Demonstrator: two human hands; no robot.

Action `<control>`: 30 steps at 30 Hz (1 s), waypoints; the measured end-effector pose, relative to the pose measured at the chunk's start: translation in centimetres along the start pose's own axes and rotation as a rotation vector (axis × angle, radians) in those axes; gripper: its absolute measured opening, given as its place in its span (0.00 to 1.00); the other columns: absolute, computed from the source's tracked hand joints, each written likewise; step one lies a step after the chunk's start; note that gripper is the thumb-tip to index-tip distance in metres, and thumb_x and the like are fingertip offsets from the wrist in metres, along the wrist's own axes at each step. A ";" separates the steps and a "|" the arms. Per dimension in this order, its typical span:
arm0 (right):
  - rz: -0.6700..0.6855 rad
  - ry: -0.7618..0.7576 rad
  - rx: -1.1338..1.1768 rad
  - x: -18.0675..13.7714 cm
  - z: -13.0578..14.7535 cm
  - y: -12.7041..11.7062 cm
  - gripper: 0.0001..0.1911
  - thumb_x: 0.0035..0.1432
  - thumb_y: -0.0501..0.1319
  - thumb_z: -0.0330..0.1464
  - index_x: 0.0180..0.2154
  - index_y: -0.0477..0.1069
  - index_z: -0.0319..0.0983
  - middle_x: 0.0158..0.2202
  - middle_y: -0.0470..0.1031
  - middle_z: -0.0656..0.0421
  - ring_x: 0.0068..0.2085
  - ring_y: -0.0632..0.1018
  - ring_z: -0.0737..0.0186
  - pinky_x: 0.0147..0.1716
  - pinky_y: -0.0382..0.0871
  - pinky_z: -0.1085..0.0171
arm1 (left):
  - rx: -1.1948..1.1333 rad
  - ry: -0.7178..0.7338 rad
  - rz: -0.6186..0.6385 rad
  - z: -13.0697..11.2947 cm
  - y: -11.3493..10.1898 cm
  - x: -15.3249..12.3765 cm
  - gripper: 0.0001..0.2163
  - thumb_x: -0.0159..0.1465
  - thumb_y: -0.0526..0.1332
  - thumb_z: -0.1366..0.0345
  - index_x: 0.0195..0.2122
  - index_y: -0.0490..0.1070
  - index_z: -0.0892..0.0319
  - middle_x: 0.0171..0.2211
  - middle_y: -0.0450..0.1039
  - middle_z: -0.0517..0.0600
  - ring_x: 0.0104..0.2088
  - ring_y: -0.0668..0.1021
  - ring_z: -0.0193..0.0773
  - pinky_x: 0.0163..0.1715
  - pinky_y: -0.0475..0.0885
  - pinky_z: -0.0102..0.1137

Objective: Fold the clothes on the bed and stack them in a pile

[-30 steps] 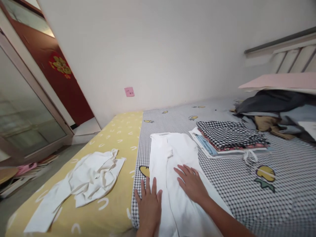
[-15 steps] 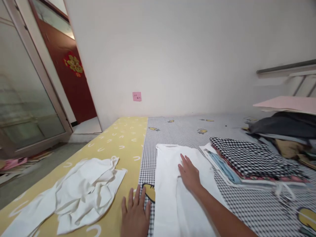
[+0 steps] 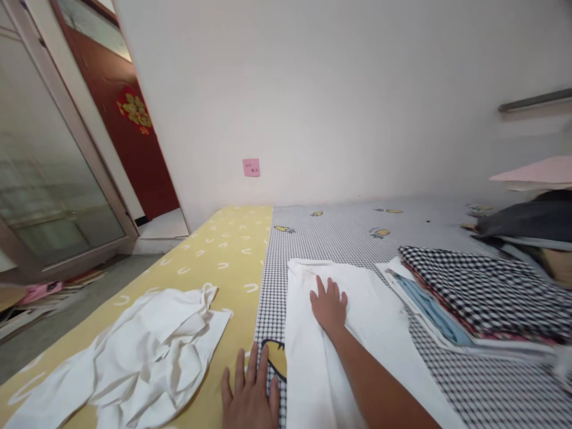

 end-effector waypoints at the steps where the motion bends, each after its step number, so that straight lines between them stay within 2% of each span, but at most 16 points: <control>1: 0.027 0.007 0.019 -0.5 -0.2 -0.4 0.33 0.69 0.41 0.39 0.72 0.43 0.40 0.73 0.48 0.44 0.71 0.52 0.42 0.63 0.46 0.35 | 0.007 0.005 0.024 0.0 -0.2 0.1 0.25 0.68 0.46 0.59 0.67 0.57 0.45 0.68 0.57 0.44 0.69 0.60 0.53 0.65 0.52 0.61; 3: 0.085 -0.065 0.033 -2.2 -0.4 -1.4 0.32 0.69 0.41 0.40 0.72 0.42 0.47 0.73 0.48 0.50 0.71 0.53 0.44 0.63 0.48 0.35 | 0.035 0.005 0.042 0.0 -0.8 0.2 0.26 0.68 0.45 0.59 0.68 0.56 0.47 0.69 0.57 0.45 0.69 0.60 0.53 0.66 0.51 0.60; 6: 0.183 -0.281 0.023 -6.8 -1.5 -2.7 0.28 0.66 0.52 0.45 0.67 0.56 0.61 0.72 0.53 0.68 0.72 0.53 0.50 0.67 0.43 0.42 | 0.065 0.011 0.008 -0.2 -1.5 0.4 0.25 0.69 0.44 0.60 0.68 0.57 0.49 0.69 0.58 0.46 0.69 0.59 0.53 0.66 0.50 0.59; 7: 0.208 -0.333 0.023 -8.7 -2.4 -3.2 0.27 0.66 0.53 0.46 0.65 0.58 0.63 0.72 0.53 0.71 0.72 0.53 0.51 0.68 0.42 0.43 | 0.066 0.020 -0.007 -0.3 -1.6 0.4 0.25 0.69 0.44 0.60 0.68 0.57 0.50 0.69 0.58 0.47 0.69 0.59 0.53 0.66 0.51 0.58; 9: 0.234 -0.381 0.029 -12.9 -4.9 -4.3 0.26 0.68 0.50 0.45 0.66 0.57 0.61 0.72 0.52 0.69 0.72 0.51 0.50 0.68 0.40 0.41 | 0.064 0.042 -0.032 -0.4 -2.0 0.3 0.25 0.69 0.45 0.60 0.68 0.58 0.51 0.69 0.58 0.48 0.69 0.60 0.54 0.66 0.52 0.58; 12: 0.234 -0.335 0.010 -18.3 -10.4 -5.9 0.26 0.69 0.48 0.42 0.67 0.58 0.55 0.72 0.54 0.63 0.72 0.52 0.50 0.68 0.42 0.39 | 0.072 0.065 -0.058 -0.6 -2.8 0.1 0.25 0.70 0.45 0.60 0.68 0.59 0.54 0.69 0.59 0.51 0.68 0.61 0.55 0.65 0.53 0.58; 16: 0.076 -0.185 -0.035 -23.6 -19.2 -6.7 0.27 0.66 0.51 0.39 0.65 0.62 0.54 0.69 0.60 0.60 0.70 0.58 0.48 0.65 0.51 0.37 | 0.097 0.066 -0.090 -0.9 -3.9 -0.3 0.25 0.71 0.45 0.60 0.67 0.60 0.57 0.68 0.60 0.53 0.68 0.62 0.56 0.65 0.54 0.57; 19: -0.021 -0.094 -0.014 -25.8 -24.2 -6.2 0.26 0.62 0.54 0.40 0.62 0.66 0.57 0.67 0.64 0.60 0.68 0.63 0.44 0.62 0.56 0.34 | 0.103 0.065 -0.087 -1.0 -4.1 -0.5 0.24 0.71 0.45 0.61 0.67 0.61 0.58 0.68 0.60 0.53 0.67 0.63 0.57 0.64 0.56 0.57; 21: -0.065 -0.071 0.058 -26.0 -25.5 -6.2 0.24 0.61 0.53 0.42 0.59 0.70 0.56 0.65 0.68 0.59 0.66 0.66 0.43 0.60 0.62 0.36 | 0.098 0.056 -0.089 -1.0 -4.0 -0.6 0.24 0.71 0.45 0.61 0.66 0.61 0.58 0.68 0.60 0.52 0.67 0.63 0.57 0.64 0.56 0.57; 23: -0.140 -0.066 0.133 -25.3 -24.8 -7.3 0.24 0.63 0.51 0.43 0.57 0.72 0.52 0.64 0.68 0.56 0.64 0.68 0.44 0.59 0.65 0.39 | 0.091 0.043 -0.098 -0.8 -3.8 -0.7 0.24 0.71 0.45 0.61 0.66 0.61 0.57 0.68 0.60 0.52 0.67 0.62 0.57 0.64 0.56 0.57; 25: -0.228 -0.107 0.196 -23.9 -21.8 -8.9 0.25 0.65 0.49 0.43 0.60 0.69 0.49 0.67 0.64 0.54 0.66 0.66 0.46 0.61 0.65 0.42 | 0.082 0.036 -0.108 -0.7 -3.5 -0.8 0.24 0.70 0.45 0.61 0.66 0.61 0.57 0.68 0.61 0.52 0.67 0.62 0.57 0.64 0.56 0.57; 28: -0.278 -0.243 0.273 -20.9 -14.5 -10.6 0.27 0.68 0.47 0.41 0.66 0.60 0.49 0.71 0.55 0.55 0.69 0.60 0.50 0.64 0.61 0.48 | 0.071 0.034 -0.112 -0.6 -3.2 -0.8 0.24 0.70 0.45 0.62 0.66 0.62 0.57 0.68 0.61 0.52 0.67 0.63 0.57 0.64 0.56 0.57; 30: -0.241 -0.288 0.262 -18.2 -9.3 -10.2 0.29 0.70 0.45 0.40 0.70 0.52 0.47 0.73 0.49 0.54 0.71 0.56 0.53 0.65 0.60 0.50 | 0.073 0.028 -0.110 -0.6 -3.0 -0.7 0.24 0.70 0.45 0.62 0.66 0.63 0.56 0.67 0.61 0.51 0.67 0.63 0.56 0.64 0.57 0.57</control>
Point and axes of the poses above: each hand's wrist, its own x-axis towards the middle knuckle, its own y-axis out of the palm, z = x × y, the point moved 4 cm from there along x, towards the middle knuckle
